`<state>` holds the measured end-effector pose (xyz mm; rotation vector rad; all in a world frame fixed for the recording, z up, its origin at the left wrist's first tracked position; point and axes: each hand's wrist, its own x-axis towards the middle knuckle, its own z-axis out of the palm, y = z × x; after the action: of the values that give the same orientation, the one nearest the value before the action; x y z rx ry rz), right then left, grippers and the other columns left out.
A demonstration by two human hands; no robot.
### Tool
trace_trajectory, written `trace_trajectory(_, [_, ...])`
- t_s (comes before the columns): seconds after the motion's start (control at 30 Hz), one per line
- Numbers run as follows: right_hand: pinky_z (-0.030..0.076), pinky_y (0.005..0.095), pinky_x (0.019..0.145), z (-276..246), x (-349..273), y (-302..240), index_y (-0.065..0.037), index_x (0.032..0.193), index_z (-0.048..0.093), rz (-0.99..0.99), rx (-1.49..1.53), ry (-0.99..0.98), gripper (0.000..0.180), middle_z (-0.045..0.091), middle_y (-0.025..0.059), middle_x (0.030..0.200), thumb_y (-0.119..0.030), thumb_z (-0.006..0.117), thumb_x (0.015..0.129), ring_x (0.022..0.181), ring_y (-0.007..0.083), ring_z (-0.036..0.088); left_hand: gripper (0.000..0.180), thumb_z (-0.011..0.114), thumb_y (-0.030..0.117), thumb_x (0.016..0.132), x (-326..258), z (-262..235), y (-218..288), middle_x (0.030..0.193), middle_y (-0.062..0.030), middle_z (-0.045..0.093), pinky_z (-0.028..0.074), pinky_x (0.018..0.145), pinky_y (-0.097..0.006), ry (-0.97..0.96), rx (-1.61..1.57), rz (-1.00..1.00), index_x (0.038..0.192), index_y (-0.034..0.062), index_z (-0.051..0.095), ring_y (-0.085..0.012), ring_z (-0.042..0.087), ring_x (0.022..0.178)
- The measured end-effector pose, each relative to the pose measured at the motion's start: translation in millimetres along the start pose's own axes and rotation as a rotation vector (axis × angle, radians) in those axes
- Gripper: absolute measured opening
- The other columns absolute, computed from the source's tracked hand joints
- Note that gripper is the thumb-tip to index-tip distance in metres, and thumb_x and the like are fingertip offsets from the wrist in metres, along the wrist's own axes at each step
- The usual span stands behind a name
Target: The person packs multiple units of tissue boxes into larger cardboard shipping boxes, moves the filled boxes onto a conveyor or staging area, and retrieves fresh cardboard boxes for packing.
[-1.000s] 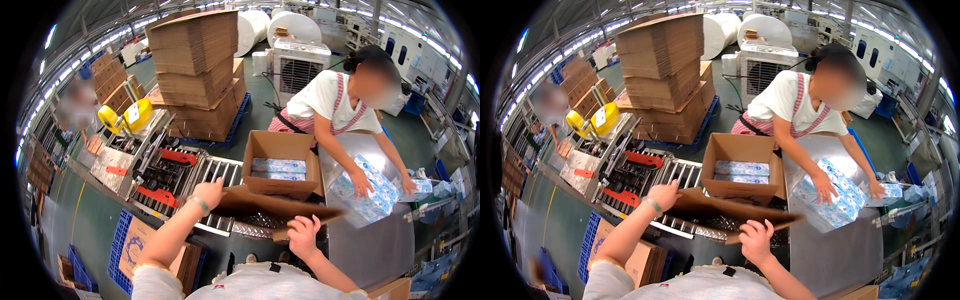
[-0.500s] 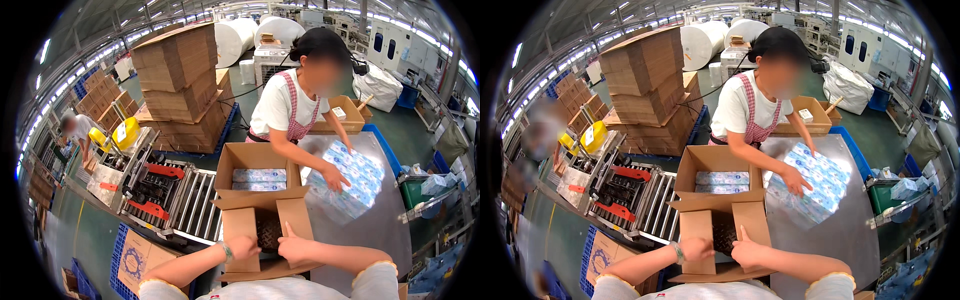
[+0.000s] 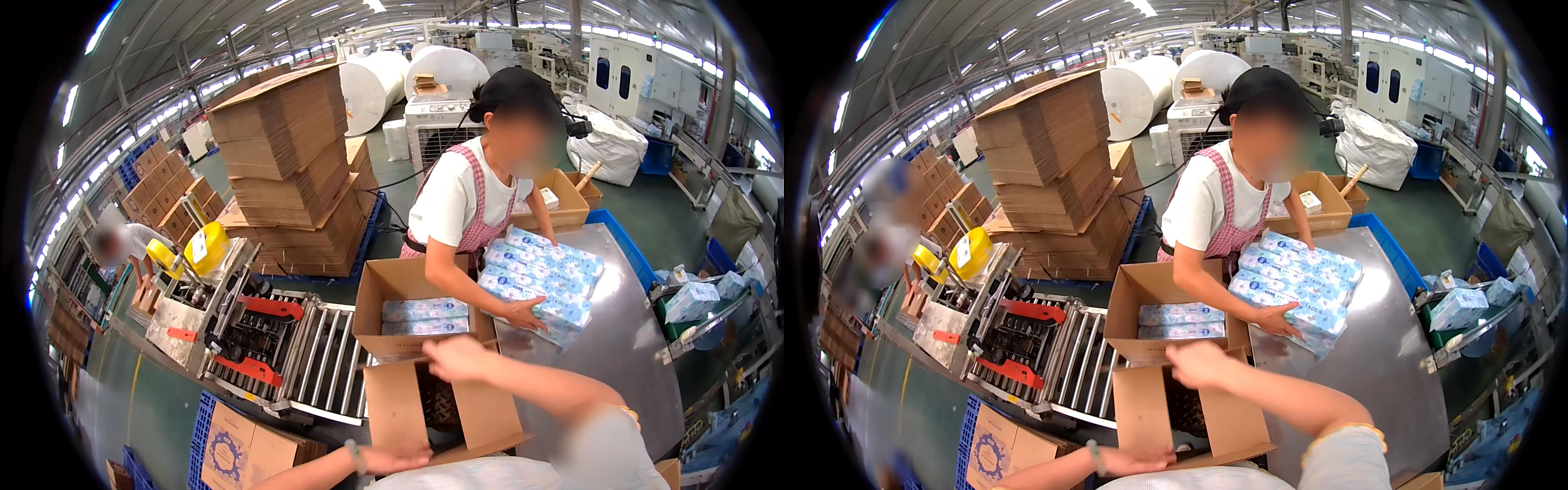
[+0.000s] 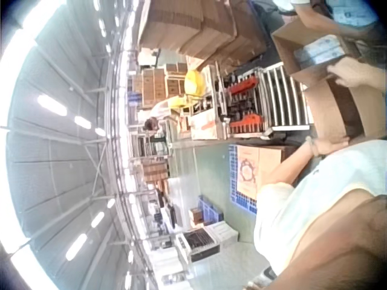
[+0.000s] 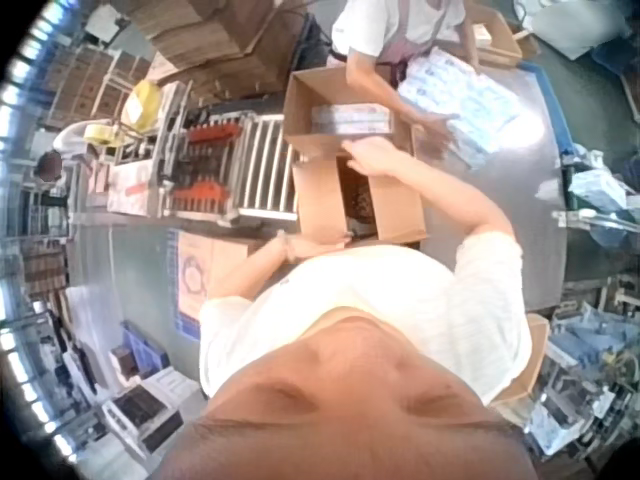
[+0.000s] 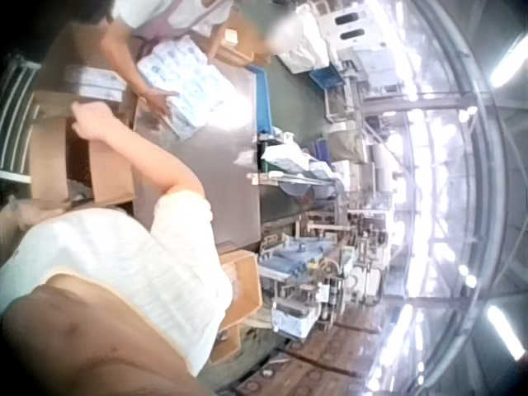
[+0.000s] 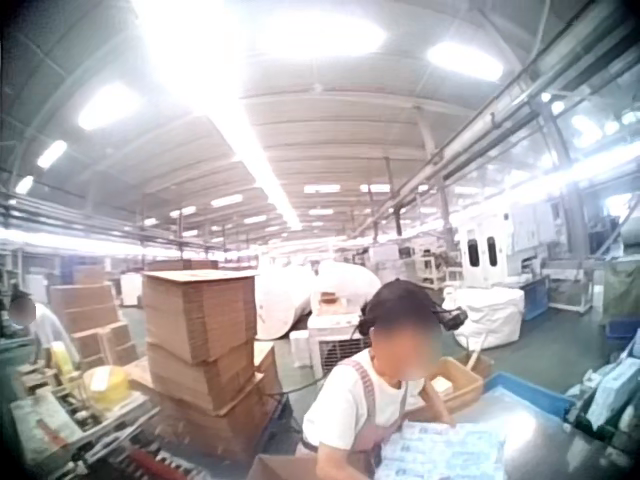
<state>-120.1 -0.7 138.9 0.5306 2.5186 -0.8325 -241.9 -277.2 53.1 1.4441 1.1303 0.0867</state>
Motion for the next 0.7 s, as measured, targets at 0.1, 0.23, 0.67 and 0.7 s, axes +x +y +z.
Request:
trace_trajectory(0.1, [0.025, 0.0525, 0.121, 74, -10, 34, -0.003, 0.152, 0.036, -0.29, -0.336, 0.077, 0.081, 0.03, 0.0278, 0.159, -0.048, 0.064, 0.091, 0.151, 0.0377, 0.028, 0.074, 0.045, 0.059, 0.103, -11, 6, 34, 0.158, -0.0209, 0.039, 0.028, 0.12, -0.046, 0.235, -0.245, -0.059, 0.147, -0.0006, 0.047, -0.0324, 0.034, 0.149])
trace_trajectory(0.23, [0.03, 0.0454, 0.12, 60, 4, 53, -0.007, 0.15, 0.045, -0.179, -0.122, -0.145, 0.073, 0.033, 0.0244, 0.158, -0.052, 0.062, 0.094, 0.149, 0.0373, 0.03, 0.074, 0.052, 0.058, 0.099, 13, -52, 63, 0.155, -0.0224, 0.042, 0.027, 0.12, -0.051, 0.71, 1.019, 0.007, 0.147, 0.0018, 0.047, -0.0366, 0.036, 0.146])
trace_trajectory(0.67, [0.053, 0.0359, 0.09, 282, 100, 128, -0.001, 0.123, 0.067, 0.766, 0.813, 0.781, 0.047, 0.07, 0.0108, 0.119, -0.038, 0.068, 0.096, 0.103, 0.0183, 0.067, 0.059, 0.039, 0.042, 0.104, -148, -89, -343, 0.158, -0.0158, 0.042, 0.025, 0.122, -0.053, 0.987, 0.374, -0.605, 0.152, 0.0073, 0.042, -0.0401, 0.038, 0.145])
trace_trajectory(0.7, [0.052, 0.0358, 0.094, 281, 93, 124, 0.0, 0.13, 0.062, 0.672, 1.155, 0.484, 0.05, 0.066, 0.0112, 0.127, -0.037, 0.067, 0.097, 0.112, 0.0192, 0.065, 0.066, 0.038, 0.052, 0.104, -142, -92, -309, 0.159, -0.0141, 0.041, 0.026, 0.121, -0.054, 1.016, -0.524, -0.407, 0.153, 0.0085, 0.04, -0.039, 0.037, 0.146])
